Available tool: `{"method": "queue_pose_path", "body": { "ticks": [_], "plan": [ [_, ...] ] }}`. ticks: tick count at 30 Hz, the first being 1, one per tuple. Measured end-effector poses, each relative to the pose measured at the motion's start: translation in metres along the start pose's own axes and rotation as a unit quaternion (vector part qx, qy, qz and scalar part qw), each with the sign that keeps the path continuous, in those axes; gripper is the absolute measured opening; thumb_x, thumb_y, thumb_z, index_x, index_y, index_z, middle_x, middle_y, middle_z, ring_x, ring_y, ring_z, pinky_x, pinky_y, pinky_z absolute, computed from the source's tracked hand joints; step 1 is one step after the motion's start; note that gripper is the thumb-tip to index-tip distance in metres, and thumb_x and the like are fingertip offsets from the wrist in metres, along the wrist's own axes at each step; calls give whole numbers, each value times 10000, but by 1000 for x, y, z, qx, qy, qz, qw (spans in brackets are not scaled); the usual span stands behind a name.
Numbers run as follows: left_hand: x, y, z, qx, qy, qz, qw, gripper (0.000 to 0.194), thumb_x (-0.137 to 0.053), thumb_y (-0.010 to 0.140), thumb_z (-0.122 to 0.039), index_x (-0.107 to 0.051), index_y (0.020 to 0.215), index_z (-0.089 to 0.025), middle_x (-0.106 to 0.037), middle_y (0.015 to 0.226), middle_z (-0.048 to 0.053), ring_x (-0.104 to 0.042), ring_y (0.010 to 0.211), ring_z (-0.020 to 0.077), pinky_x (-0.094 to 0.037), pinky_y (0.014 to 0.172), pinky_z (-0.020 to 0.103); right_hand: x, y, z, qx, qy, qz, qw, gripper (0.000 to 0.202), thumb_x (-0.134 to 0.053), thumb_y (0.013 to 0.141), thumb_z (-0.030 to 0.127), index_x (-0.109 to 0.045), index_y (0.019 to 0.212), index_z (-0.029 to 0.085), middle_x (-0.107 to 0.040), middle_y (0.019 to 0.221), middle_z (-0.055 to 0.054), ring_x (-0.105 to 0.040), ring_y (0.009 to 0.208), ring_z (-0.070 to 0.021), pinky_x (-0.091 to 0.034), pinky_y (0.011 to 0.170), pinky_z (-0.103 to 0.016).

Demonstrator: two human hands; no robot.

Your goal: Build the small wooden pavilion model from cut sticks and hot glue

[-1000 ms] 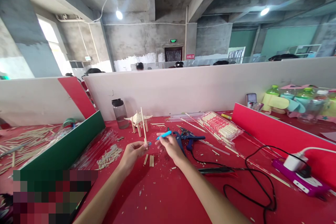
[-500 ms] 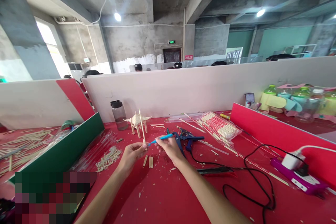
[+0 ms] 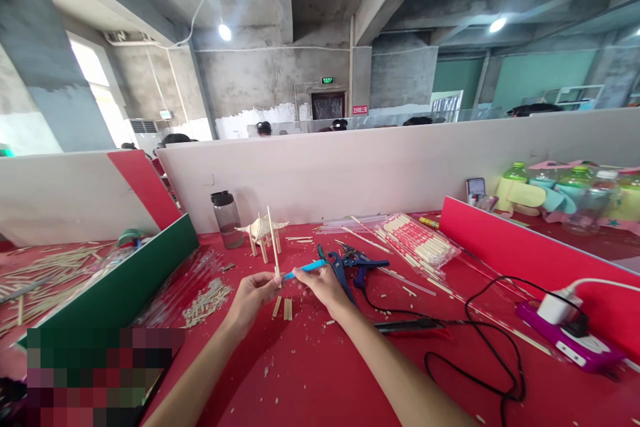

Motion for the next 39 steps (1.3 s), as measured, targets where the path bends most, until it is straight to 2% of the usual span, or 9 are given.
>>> {"method": "queue_pose_path", "body": {
  "ticks": [4,8,12,15,19,25,28,35,39],
  "plan": [
    [1,0,-1,2,15,3,1000,385,-858,626,-470,-747,736,-118,-663,659,30,-552,605,116,-447,629,215,-1,-1,-2,-24,13,18,999,373,-829,651,505,-748,786,166,-725,754,-48,-621,630,-147,-491,537,-232],
    [3,1,-1,1,46,13,999,398,-837,645,-487,-745,741,-111,-659,672,37,-544,610,121,-424,613,219,3,2,2,-36,50,-12,998,428,-754,725,557,-717,929,183,-723,875,-48,-656,688,-142,-530,562,-222],
    [6,3,3,-12,77,32,996,403,-815,669,-497,-731,711,-105,-614,607,11,-488,560,101,-366,570,214,14,8,7,4,-18,-18,1000,415,-746,724,556,-702,886,176,-687,758,-25,-652,693,-159,-532,568,-236],
    [10,6,5,-18,102,48,993,405,-798,687,-504,-725,702,-106,-587,576,-8,-460,538,92,-336,554,213,24,10,12,37,-115,24,992,361,-757,729,503,-714,819,156,-639,630,-1,-590,573,-133,-481,540,-234],
    [13,7,3,-12,120,58,991,408,-800,678,-510,-742,741,-110,-624,614,6,-504,572,110,-368,583,221,30,6,17,40,-205,106,972,275,-751,741,408,-722,773,136,-649,646,-17,-542,525,-110,-431,506,-227],
    [4,2,3,-9,129,113,985,393,-807,678,-498,-747,711,-111,-676,635,47,-551,577,130,-406,595,231,18,-2,10,11,-203,192,960,408,-711,807,431,-617,1116,181,-675,785,-23,-604,559,-126,-439,471,-210],
    [-2,0,5,2,116,145,983,374,-814,681,-480,-762,730,-113,-720,689,79,-600,618,151,-448,631,241,11,-5,6,12,-215,240,947,385,-654,861,466,-592,1128,196,-668,801,-13,-548,485,-91,-404,443,-200],
    [1,2,6,13,67,76,995,431,-859,606,-507,-757,752,-114,-725,726,73,-656,672,176,-531,713,277,8,-4,8,40,-234,192,952,274,-575,909,360,-642,1123,203,-552,676,38,-411,449,-60,-323,432,-188],
    [8,4,4,37,32,14,999,456,-886,560,-498,-745,770,-118,-716,712,51,-663,665,163,-554,722,278,12,0,10,20,-203,139,969,253,-493,931,384,-576,1118,236,-517,650,56,-366,432,-66,-261,383,-166]
  ]
}}
Point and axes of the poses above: each hand's wrist, its own y-axis towards the middle knuckle, its own x-axis out of the back of the hand, z = x × y, the point moved 1 cm from there along y, towards the middle knuckle
